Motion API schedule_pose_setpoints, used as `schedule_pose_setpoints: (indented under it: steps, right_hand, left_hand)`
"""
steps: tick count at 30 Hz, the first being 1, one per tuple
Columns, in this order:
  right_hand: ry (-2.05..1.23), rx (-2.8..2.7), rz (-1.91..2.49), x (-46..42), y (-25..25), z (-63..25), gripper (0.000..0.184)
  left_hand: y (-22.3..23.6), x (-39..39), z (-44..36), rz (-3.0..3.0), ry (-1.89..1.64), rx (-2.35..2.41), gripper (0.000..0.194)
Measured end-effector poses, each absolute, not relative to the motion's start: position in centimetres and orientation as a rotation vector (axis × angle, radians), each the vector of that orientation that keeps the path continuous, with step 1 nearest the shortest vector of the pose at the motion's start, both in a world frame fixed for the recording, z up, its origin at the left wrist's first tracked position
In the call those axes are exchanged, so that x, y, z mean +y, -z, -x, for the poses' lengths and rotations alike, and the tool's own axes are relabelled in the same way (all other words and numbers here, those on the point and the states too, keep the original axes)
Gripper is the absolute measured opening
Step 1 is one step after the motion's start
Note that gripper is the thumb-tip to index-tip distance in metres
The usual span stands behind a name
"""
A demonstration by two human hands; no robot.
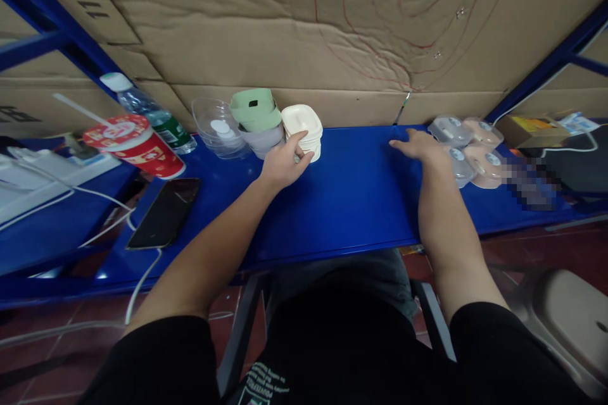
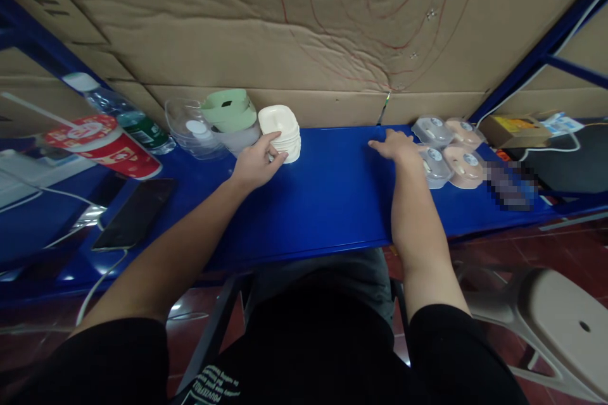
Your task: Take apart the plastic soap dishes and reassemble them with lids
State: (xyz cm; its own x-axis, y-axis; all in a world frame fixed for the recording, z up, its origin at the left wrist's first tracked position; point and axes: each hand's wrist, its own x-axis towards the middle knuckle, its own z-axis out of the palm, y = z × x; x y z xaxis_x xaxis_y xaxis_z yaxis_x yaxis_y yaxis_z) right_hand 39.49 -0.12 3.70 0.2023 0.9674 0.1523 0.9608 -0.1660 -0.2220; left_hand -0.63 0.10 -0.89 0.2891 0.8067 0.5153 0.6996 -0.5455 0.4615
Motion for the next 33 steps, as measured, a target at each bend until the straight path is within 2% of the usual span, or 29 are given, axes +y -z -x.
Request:
schedule_pose_setpoints:
  steps: [3,6,10,14,19,21,23,26,29,31,33]
  right_hand:
    - [-0.138,-1.875,2.134,-0.5,-3.8,-36.1,0.088]
    - [-0.089,-1.951,1.971,-1.4,-4.6,-32.4,0.093]
    - [-0.038,-2.0,1.985,-1.9,-5.3,-31.6,0.101]
    - [-0.292,-2.063,2.033,-1.1,-4.6,-33.5,0.099]
    - [-0.463,-2.325,1.593,-0.8,-3.8,-32.2,0.116]
    - [-0.504,-2.39,1.429,-1.3,-3.9,-30.9,0.11]
    - [-0.523,-2.396,1.316,-1.9,-4.3,-29.7,0.097]
    - [-0.531,-2.281,1.186,-2.7,-5.0,-28.7,0.079]
    - [-0.665,-2.125,1.051,-3.6,-5.8,-28.2,0.07]
    - [-0.846,-2.079,0.954,-4.2,-6.0,-27.7,0.067]
    - [-1.03,-2.08,0.9,-4.8,-6.0,-26.9,0.069]
  left_hand:
    - [0.6,-0.5,0.5,-2.465,-1.053,1.38,0.057]
    - [0.4,-0.8,0.5,-2.489,-1.026,1.376,0.057]
    - [0.4,-0.7,0.8,-2.49,-1.016,1.345,0.056]
    - [0.5,-0.7,1.0,-2.489,-1.026,1.318,0.054]
    - [0.5,-0.8,1.0,-2.502,-0.999,1.293,0.055]
    - [0.5,-0.8,1.0,-2.508,-1.0,1.278,0.054]
    - [0.5,-0.9,1.1,-2.518,-1.01,1.257,0.055]
    - [0.1,-1.3,1.0,-2.556,-1.093,1.223,0.058]
    - [-0.7,-2.2,0.7,-2.645,-1.197,1.177,0.062]
    - [-1.3,-3.1,0.4,-2.728,-1.242,1.107,0.055]
    - [-1.6,-3.8,0.2,-2.806,-1.27,1.008,0.041]
